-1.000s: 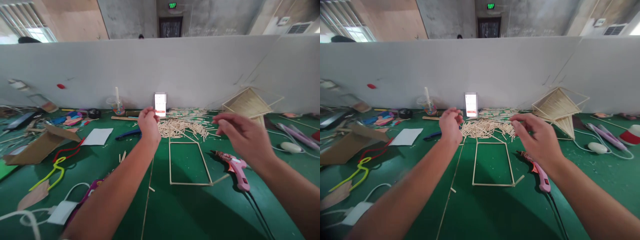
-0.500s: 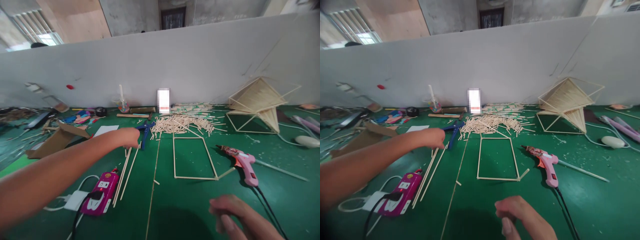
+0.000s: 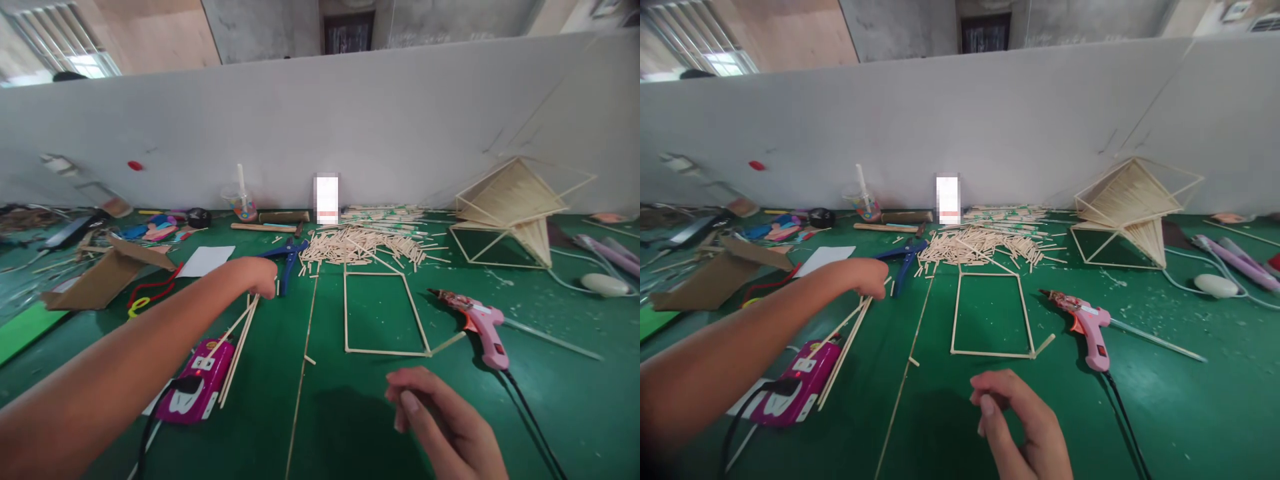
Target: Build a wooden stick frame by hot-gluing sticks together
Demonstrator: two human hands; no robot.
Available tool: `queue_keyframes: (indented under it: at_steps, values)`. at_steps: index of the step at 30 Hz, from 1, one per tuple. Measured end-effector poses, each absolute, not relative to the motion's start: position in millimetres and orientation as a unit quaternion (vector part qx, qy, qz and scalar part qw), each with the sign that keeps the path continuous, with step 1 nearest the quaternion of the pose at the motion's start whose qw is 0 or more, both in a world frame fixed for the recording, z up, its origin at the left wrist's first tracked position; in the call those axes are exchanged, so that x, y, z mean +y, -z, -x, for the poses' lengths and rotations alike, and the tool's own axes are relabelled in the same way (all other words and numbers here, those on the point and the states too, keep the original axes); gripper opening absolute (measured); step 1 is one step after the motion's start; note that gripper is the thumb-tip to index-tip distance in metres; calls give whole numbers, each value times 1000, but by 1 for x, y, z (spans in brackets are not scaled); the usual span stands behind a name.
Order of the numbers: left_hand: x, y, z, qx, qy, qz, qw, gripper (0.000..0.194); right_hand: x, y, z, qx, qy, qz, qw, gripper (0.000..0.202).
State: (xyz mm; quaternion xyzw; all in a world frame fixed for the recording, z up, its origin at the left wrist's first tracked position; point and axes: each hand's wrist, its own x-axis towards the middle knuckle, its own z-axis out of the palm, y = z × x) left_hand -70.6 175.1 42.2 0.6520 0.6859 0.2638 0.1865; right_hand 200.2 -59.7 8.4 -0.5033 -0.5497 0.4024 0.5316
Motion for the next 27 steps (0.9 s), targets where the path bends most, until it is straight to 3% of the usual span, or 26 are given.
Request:
queue_keyframes:
  at_steps: [5, 6, 9, 12, 14, 19, 27]
  values:
    - [172, -118, 57, 704, -148, -683, 130, 11, -61, -18, -211, -591, -348, 505, 524, 15]
    - [163, -131, 49, 699, -139, -692, 116, 15, -61, -20, -214, -604, -329, 508, 518, 15]
    - [115, -148, 14, 654, -185, -730, 76, 12, -57, -29, -226, -642, -272, 520, 493, 17]
    - [61, -126, -24, 474, -416, -774, 60, 8, -52, -41, -237, -651, -223, 525, 501, 19]
    - [37, -101, -41, 418, -460, -779, 84, 10, -47, -51, -240, -663, -202, 515, 505, 21]
    - [27, -63, -42, 440, -421, -787, 100, 12, -31, -72, -235, -711, -167, 487, 479, 19]
    - [34, -61, -32, 445, -385, -803, 96, 10, -6, -83, -225, -739, -149, 469, 461, 17]
